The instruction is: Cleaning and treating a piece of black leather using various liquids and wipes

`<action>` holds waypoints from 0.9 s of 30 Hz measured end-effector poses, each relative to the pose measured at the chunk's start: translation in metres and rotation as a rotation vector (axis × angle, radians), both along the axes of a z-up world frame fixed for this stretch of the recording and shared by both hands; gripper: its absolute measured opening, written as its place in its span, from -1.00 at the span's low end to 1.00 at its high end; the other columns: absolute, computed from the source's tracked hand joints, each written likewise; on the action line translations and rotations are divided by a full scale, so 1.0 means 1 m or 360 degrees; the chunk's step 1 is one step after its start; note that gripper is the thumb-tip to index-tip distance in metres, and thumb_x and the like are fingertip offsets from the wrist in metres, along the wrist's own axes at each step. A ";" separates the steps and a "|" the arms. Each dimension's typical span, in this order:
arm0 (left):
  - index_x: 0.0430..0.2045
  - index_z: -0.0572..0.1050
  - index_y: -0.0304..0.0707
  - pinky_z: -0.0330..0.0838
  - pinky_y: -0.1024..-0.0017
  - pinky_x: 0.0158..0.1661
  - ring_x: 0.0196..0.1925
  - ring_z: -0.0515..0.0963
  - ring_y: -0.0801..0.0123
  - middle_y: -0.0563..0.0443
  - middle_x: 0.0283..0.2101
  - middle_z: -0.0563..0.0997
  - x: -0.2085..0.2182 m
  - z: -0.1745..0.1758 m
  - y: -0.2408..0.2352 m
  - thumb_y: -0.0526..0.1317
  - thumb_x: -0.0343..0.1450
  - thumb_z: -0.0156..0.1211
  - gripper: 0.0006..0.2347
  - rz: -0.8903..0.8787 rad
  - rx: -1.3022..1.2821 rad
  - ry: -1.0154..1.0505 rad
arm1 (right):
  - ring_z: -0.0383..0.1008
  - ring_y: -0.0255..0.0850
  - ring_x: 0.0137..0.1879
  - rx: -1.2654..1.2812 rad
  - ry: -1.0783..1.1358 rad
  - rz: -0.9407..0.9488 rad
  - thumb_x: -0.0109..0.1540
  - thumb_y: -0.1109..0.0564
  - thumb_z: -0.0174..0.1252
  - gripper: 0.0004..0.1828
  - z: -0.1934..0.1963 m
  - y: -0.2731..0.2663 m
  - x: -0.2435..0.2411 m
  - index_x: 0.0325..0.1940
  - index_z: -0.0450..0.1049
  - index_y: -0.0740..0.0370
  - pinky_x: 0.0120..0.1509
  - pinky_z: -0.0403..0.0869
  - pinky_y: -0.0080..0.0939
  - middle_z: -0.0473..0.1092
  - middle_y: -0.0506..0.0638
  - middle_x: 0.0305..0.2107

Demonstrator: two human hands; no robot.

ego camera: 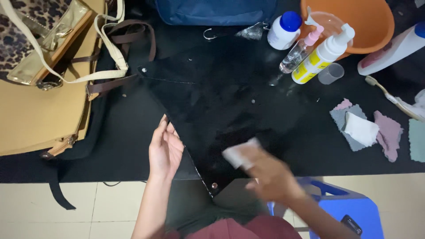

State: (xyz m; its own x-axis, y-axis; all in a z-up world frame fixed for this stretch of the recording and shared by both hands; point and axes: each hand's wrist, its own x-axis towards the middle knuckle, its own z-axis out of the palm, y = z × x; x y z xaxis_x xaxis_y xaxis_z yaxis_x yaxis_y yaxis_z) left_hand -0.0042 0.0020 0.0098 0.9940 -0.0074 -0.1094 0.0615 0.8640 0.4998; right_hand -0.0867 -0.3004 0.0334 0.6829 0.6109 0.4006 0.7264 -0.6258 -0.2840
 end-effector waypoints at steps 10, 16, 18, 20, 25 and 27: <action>0.19 0.44 -0.09 0.43 0.02 0.23 0.23 0.58 0.11 -0.15 0.16 0.59 0.000 -0.001 -0.001 -0.20 0.56 -0.17 -0.67 0.0020 0.0108 0.0048 | 0.21 0.08 0.53 -0.0516 -0.0258 -0.0549 0.38 -0.03 -0.01 -0.39 0.039 -0.007 0.086 0.46 0.30 0.32 0.61 0.09 0.00 0.26 0.26 0.39; 0.20 0.44 -0.14 0.43 0.03 0.24 0.23 0.57 0.12 -0.16 0.19 0.58 -0.001 0.010 -0.001 -0.23 0.55 -0.17 -0.66 0.0031 0.0072 0.0059 | 0.29 0.26 0.44 0.0092 0.0225 0.0325 0.39 -0.33 -0.15 -0.29 0.039 0.023 0.006 0.26 0.39 0.34 0.47 0.25 0.24 0.26 0.33 0.36; 0.21 0.43 -0.14 0.43 0.03 0.23 0.23 0.57 0.12 -0.16 0.18 0.58 -0.001 0.014 -0.001 -0.23 0.55 -0.19 -0.66 0.0024 0.0102 0.0061 | 0.35 0.23 0.38 -0.0018 0.0142 0.0047 0.39 -0.33 -0.13 -0.31 0.028 -0.014 0.016 0.24 0.42 0.33 0.41 0.30 0.19 0.31 0.32 0.29; 0.21 0.43 -0.14 0.43 0.03 0.22 0.22 0.58 0.13 -0.17 0.18 0.58 -0.001 0.014 -0.001 -0.23 0.55 -0.20 -0.65 0.0017 0.0128 0.0066 | 0.40 0.21 0.32 -0.0131 0.0061 -0.0231 0.39 -0.32 -0.11 -0.33 0.021 -0.048 0.036 0.21 0.45 0.32 0.34 0.35 0.15 0.36 0.30 0.22; 0.20 0.45 -0.12 0.46 0.07 0.20 0.21 0.60 0.11 -0.15 0.17 0.59 -0.002 0.006 0.002 -0.24 0.55 -0.17 -0.66 0.0016 0.0106 0.0042 | 0.45 0.20 0.30 -0.0383 0.0206 -0.1294 0.40 -0.31 -0.04 -0.39 0.021 -0.060 0.105 0.41 0.43 0.03 0.23 0.44 0.15 0.42 0.26 0.22; 0.20 0.44 -0.13 0.46 0.07 0.20 0.20 0.60 0.11 -0.15 0.17 0.59 -0.003 0.005 0.002 -0.24 0.55 -0.19 -0.66 0.0024 0.0113 0.0036 | 0.33 0.29 0.37 -0.0190 0.0248 -0.1097 0.37 -0.23 0.02 -0.34 0.043 -0.006 0.104 0.48 0.31 0.11 0.33 0.33 0.23 0.32 0.34 0.29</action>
State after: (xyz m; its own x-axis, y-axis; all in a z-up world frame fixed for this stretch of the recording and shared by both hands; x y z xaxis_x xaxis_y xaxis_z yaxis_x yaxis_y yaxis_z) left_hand -0.0074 0.0041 0.0143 0.9912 0.0163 -0.1316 0.0605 0.8274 0.5584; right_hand 0.0169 -0.3065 0.0768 0.9731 0.0531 0.2244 0.1109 -0.9610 -0.2534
